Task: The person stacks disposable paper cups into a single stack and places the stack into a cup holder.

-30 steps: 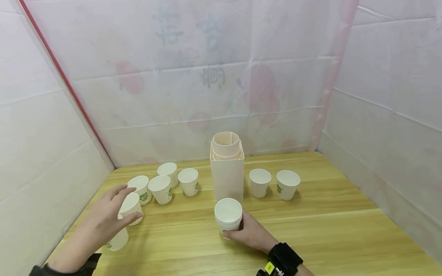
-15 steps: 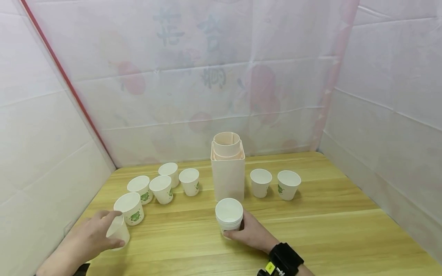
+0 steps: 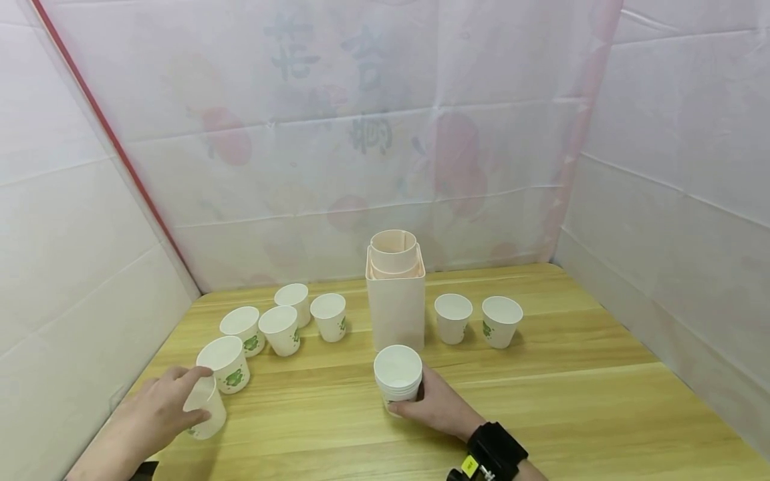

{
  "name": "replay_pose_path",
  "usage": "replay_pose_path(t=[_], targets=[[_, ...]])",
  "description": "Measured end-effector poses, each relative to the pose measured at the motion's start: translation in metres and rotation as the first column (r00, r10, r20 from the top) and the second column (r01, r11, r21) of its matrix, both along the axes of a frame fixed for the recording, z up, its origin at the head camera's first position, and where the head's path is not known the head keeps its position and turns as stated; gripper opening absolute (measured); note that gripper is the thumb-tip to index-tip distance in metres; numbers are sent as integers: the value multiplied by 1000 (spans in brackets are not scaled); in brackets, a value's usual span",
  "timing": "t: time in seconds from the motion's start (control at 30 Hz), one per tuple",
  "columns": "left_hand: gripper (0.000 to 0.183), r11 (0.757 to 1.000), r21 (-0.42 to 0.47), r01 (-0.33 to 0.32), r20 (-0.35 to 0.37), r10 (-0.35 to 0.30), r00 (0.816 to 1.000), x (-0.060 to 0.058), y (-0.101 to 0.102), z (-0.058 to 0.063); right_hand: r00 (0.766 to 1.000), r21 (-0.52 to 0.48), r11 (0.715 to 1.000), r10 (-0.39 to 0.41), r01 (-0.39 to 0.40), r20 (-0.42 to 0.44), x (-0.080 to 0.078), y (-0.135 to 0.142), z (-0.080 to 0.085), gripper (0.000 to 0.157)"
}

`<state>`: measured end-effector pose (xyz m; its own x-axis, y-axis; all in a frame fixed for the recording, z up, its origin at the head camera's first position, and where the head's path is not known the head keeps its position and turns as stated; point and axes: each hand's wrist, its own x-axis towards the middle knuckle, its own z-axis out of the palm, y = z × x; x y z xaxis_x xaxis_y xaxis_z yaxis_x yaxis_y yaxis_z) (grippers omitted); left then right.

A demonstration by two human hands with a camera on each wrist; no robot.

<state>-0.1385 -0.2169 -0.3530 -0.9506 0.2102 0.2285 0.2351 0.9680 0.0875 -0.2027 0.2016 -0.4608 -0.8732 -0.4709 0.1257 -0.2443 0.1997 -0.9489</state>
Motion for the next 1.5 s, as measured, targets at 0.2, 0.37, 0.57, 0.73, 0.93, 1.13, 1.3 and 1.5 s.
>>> replay_pose_path(t=[0.2,0.37,0.57,0.73,0.93,1.13,1.3,1.5], targets=[[59,1000,16,4,-9,-4,1000,-2,0,0,1000,1,1000,-2,2,3,1,0,1,68],[55,999,32,4,33,-5,999,-2,4,4,1000,2,1000,-6,6,5,1,1,2,68],[54,998,37,53,2,-53,999,-4,14,9,1000,-1,1000,-5,5,2,1,1,2,67],[51,995,60,79,-62,-76,995,-7,27,14,1000,-1,1000,-1,1,-1,0,1,1,67],[46,986,87,140,-181,-122,976,-13,46,21,1000,1,1000,-2,2,-6,0,1,1,67],[44,974,96,206,-271,-174,947,-20,67,27,1000,-1,1000,5,-5,-11,-1,1,-1,68],[47,955,119,273,-317,-224,922,-27,84,32,1000,0,1000,3,-3,-12,-1,1,-2,69],[47,937,116,330,-345,-273,898,-31,103,37,1000,6,1000,10,-9,-18,-2,1,-2,67]])
